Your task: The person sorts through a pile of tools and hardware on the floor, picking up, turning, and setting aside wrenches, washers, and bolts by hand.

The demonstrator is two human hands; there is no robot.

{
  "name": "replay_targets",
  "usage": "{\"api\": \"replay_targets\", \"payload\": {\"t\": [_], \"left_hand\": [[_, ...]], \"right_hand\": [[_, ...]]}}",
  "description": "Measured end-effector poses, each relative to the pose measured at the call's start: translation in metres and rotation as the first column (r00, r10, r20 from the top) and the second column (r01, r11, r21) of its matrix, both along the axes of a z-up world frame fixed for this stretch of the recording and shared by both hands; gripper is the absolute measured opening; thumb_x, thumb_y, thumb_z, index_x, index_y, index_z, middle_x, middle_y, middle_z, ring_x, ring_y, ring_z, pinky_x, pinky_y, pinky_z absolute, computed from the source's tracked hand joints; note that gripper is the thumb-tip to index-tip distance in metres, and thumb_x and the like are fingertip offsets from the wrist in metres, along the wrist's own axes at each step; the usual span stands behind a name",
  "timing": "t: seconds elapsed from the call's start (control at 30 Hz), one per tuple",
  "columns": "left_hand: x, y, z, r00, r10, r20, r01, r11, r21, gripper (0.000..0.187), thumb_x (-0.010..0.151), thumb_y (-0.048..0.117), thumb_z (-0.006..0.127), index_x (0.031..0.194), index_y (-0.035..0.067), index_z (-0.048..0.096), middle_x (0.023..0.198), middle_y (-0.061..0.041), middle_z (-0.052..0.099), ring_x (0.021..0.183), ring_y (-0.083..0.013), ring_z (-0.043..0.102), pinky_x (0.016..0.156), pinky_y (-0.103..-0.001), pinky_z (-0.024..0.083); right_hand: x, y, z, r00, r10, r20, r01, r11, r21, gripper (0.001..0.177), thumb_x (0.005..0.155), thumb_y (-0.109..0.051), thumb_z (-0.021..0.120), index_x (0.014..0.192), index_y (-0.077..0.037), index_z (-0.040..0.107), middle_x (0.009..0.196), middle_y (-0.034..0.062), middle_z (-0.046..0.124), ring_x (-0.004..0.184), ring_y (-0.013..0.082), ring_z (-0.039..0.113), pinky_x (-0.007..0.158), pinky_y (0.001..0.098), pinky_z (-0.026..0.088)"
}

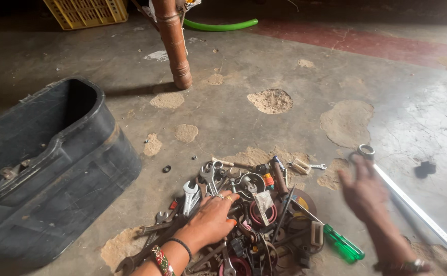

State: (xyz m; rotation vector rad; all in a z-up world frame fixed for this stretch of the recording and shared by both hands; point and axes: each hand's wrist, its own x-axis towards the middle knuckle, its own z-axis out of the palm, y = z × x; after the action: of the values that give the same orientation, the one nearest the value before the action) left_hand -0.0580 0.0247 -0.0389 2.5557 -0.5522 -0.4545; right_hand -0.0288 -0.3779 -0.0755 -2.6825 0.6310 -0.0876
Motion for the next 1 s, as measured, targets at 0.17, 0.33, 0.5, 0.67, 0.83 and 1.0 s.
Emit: {"api": "replay_targets", "payload": {"t": [0.17, 0.33, 0.5, 0.67, 0.83, 1.0], "left_hand": [[-0.011, 0.01, -0.001, 1.0, 0.0, 0.009, 0.001, 0.999, -0.046, 0.065, 0.084, 0.016, 0.072, 0.144, 0.007, 0.048, 0.151, -0.016, 0.046, 0.141, -0.0308, 0.042, 0.117, -0.046, 0.028], [-0.026, 0.033, -0.017, 0.994, -0.028, 0.103, 0.04, 0.992, -0.119, 0.048, 0.081, 0.004, 0.063, 0.129, 0.007, 0.06, 0.133, -0.013, 0.064, 0.131, -0.029, 0.056, 0.112, -0.044, 0.035], [-0.026, 0.045, -0.026, 0.982, 0.109, 0.157, -0.07, 0.97, -0.233, 0.048, 0.077, -0.009, 0.053, 0.118, 0.01, 0.07, 0.125, -0.014, 0.069, 0.121, -0.032, 0.062, 0.105, -0.042, 0.044], [-0.018, 0.056, -0.01, 0.887, 0.45, 0.106, -0.392, 0.854, -0.341, 0.04, 0.079, -0.007, 0.056, 0.107, 0.013, 0.076, 0.117, -0.013, 0.071, 0.105, -0.0303, 0.069, 0.09, -0.038, 0.055], [-0.033, 0.033, 0.009, 0.864, 0.503, 0.03, -0.477, 0.836, -0.272, 0.019, 0.084, 0.007, 0.062, 0.099, 0.012, 0.072, 0.101, -0.009, 0.073, 0.092, -0.0267, 0.072, 0.085, -0.036, 0.056], [-0.082, -0.019, -0.003, 0.969, 0.185, 0.163, -0.117, 0.926, -0.358, 0.015, 0.083, 0.021, 0.074, 0.09, 0.008, 0.074, 0.097, -0.011, 0.074, 0.1, -0.0286, 0.068, 0.09, -0.039, 0.053]], "right_hand": [[-0.029, 0.12, 0.058, 0.921, 0.388, 0.035, -0.39, 0.918, 0.073, 0.07, 0.086, -0.042, 0.074, 0.144, -0.013, 0.048, 0.157, 0.0192, 0.035, 0.136, 0.0389, 0.047, 0.11, 0.0459, 0.044], [-0.087, 0.161, 0.047, 0.844, 0.529, -0.093, -0.494, 0.833, 0.25, 0.058, 0.085, -0.027, 0.074, 0.141, -0.02, 0.059, 0.124, 0.0092, 0.07, 0.117, 0.0248, 0.07, 0.098, 0.0369, 0.059], [-0.119, 0.192, -0.032, 0.349, 0.83, 0.434, -0.931, 0.257, 0.258, 0.025, 0.095, -0.022, 0.074, 0.118, -0.014, 0.078, 0.097, 0.0067, 0.077, 0.095, 0.0243, 0.079, 0.084, 0.0375, 0.063], [-0.12, 0.19, 0.012, 0.675, 0.719, 0.166, -0.717, 0.584, 0.381, 0.022, 0.089, -0.019, 0.069, 0.109, -0.014, 0.075, 0.096, 0.0098, 0.073, 0.091, 0.0276, 0.075, 0.078, 0.04, 0.06], [-0.118, 0.171, 0.074, 0.74, 0.672, 0.041, -0.643, 0.687, 0.34, 0.018, 0.086, -0.015, 0.064, 0.1, -0.012, 0.075, 0.096, 0.0094, 0.076, 0.095, 0.0305, 0.073, 0.082, 0.0422, 0.056], [-0.13, 0.172, 0.085, 0.657, 0.727, -0.196, -0.611, 0.667, 0.426, 0.018, 0.088, -0.02, 0.066, 0.102, -0.014, 0.075, 0.095, 0.0088, 0.074, 0.096, 0.0293, 0.071, 0.082, 0.0438, 0.054]]}}
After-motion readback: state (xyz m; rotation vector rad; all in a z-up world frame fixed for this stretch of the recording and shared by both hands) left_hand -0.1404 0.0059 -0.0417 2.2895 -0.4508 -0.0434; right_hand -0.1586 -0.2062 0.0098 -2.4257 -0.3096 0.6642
